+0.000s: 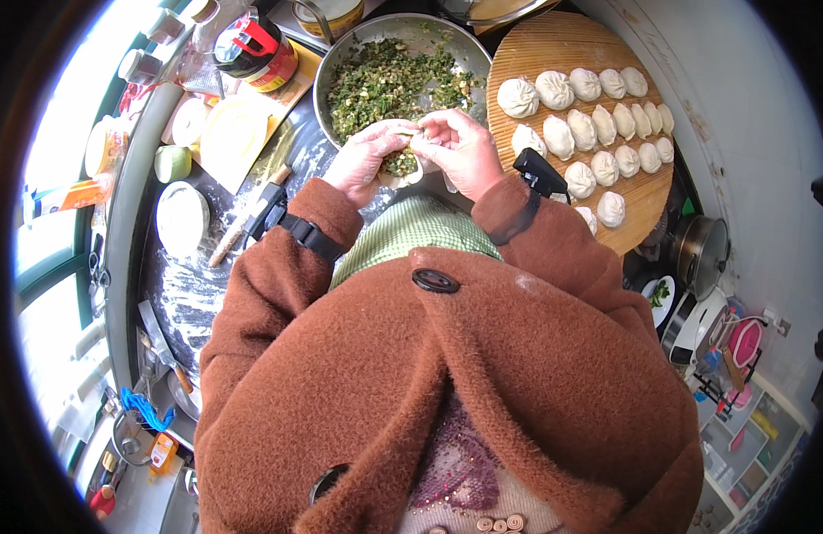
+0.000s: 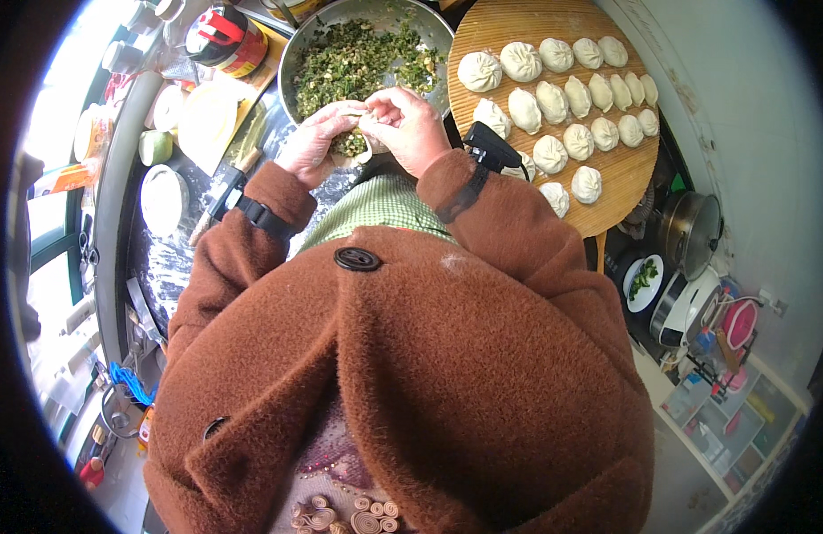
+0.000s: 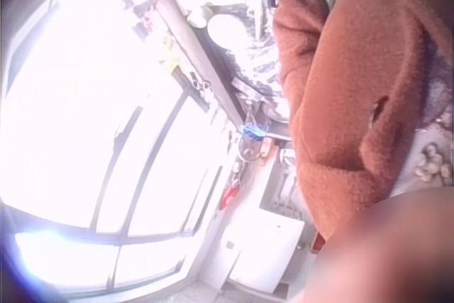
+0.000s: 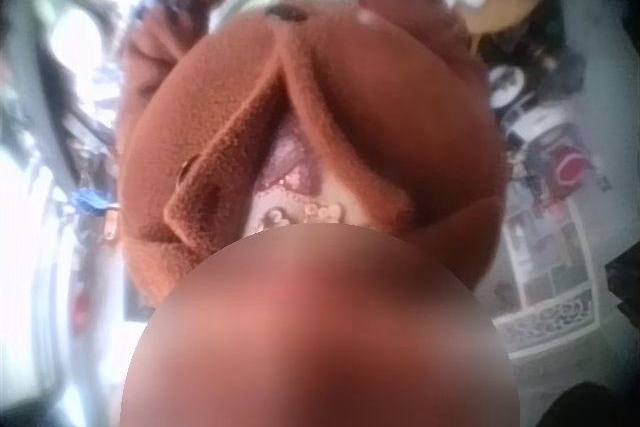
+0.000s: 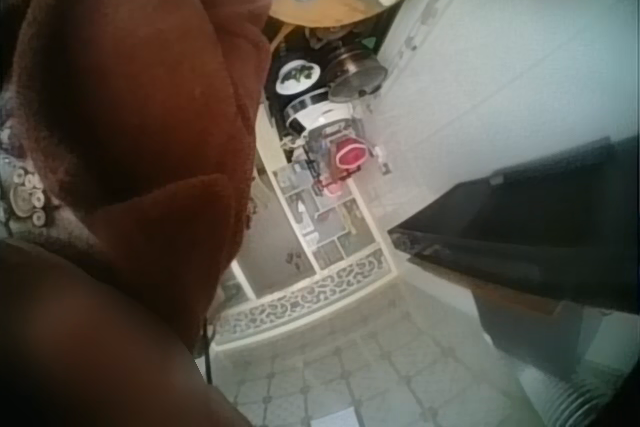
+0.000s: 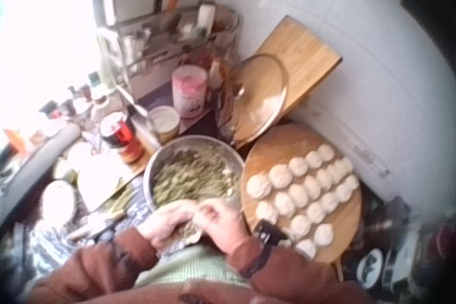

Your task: The person repeatedly scoops a green vegetable filling onto round dough wrappers, pleats the edges to seal them, and places the finished dumplings on a wooden board. The person also flattens dough pieces on a floured countertop and uses a rolling pin to shape them.

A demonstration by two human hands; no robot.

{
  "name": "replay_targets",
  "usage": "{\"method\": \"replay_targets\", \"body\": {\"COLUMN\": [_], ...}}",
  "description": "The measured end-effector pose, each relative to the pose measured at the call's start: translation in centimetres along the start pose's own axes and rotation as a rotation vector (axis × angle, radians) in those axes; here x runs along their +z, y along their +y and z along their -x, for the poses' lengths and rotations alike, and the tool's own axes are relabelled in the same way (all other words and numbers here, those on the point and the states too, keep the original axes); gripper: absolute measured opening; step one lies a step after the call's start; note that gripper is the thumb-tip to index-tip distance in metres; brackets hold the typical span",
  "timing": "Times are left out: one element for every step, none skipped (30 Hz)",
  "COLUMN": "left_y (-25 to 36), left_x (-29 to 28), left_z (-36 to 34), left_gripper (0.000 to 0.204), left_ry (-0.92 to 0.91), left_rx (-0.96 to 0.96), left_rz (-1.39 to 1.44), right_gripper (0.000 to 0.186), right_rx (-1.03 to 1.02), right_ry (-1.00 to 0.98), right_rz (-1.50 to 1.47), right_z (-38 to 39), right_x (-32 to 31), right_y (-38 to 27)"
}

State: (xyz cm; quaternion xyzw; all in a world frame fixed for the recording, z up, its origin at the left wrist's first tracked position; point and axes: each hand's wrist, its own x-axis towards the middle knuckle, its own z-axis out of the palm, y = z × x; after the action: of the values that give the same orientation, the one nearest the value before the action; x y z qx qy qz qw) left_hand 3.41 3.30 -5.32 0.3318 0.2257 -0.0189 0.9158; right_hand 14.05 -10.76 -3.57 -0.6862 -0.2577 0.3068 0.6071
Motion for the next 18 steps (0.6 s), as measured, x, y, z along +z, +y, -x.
{"method": "replay_targets", "body": {"left_y": [0.0,0.0,-0.1,-0.1,-0.1,0.1,0.3,0.5,0.6,0.7,0.8,0.9,0.9,0.8,0.8,0.7,0.7,0.6], "left_x": [-0.1,-0.1,-0.2,-0.1,-0.1,-0.1,-0.1,-0.1,0.0,0.1,0.3,0.5,0.7,0.8,0.9,1.0,1.0,1.0], "left_z": [0.0,0.1,0.2,0.1,0.1,0.0,0.0,0.1,0.2,0.4,0.5,0.5,0.5,0.5,0.6,0.6,0.6,0.5], "left_gripper": [0.025,0.024,0.025,0.025,0.025,0.026,0.026,0.027,0.028,0.030,0.031,0.032,0.033,0.035,0.035,0.034,0.034,0.034], "left_ry": [-0.003,-0.020,-0.013,-0.021,-0.036,-0.050,-0.071,-0.034,-0.066,-0.039,-0.053,-0.008,-0.002,-0.012,0.017,0.030,0.043,0.048], "left_rx": [-0.010,0.002,0.000,0.019,0.028,0.033,0.030,-0.004,0.004,-0.018,-0.018,-0.032,-0.024,-0.006,-0.036,-0.055,-0.074,-0.084], "left_rz": [-0.027,-0.037,-0.046,-0.038,-0.025,-0.054,-0.077,-0.115,-0.083,-0.065,-0.033,-0.063,-0.080,-0.095,-0.108,-0.120,-0.132,-0.148], "right_gripper": [0.028,0.030,0.032,0.034,0.037,0.034,0.032,0.030,0.026,0.024,0.021,0.019,0.017,0.015,0.013,0.012,0.011,0.011], "right_rx": [0.012,-0.005,-0.011,-0.032,-0.077,-0.041,-0.030,-0.014,-0.009,0.003,0.061,-0.005,-0.024,-0.081,-0.067,-0.092,-0.134,-0.159], "right_ry": [-0.006,-0.039,-0.076,-0.111,-0.118,-0.122,-0.124,-0.127,-0.096,-0.066,-0.029,-0.009,0.017,0.043,0.059,0.074,0.086,0.089], "right_rz": [-0.058,0.024,0.105,0.169,0.241,0.248,0.243,0.231,0.214,0.188,0.173,0.241,0.318,0.383,0.422,0.447,0.462,0.519], "right_z": [-0.1,-0.1,-0.1,-0.1,-0.1,-0.1,0.0,0.0,0.1,0.2,0.3,0.4,0.7,0.9,1.1,1.3,1.4,1.5], "right_x": [-0.1,-0.4,-0.7,-0.9,-1.0,-1.0,-1.0,-0.9,-0.8,-0.5,-0.4,-0.3,-0.3,-0.3,-0.2,-0.1,0.0,0.1], "right_y": [0.1,0.1,0.1,0.1,0.2,0.2,0.2,0.3,0.3,0.2,0.2,0.1,-0.1,-0.2,-0.3,-0.4,-0.5,-0.5]}}
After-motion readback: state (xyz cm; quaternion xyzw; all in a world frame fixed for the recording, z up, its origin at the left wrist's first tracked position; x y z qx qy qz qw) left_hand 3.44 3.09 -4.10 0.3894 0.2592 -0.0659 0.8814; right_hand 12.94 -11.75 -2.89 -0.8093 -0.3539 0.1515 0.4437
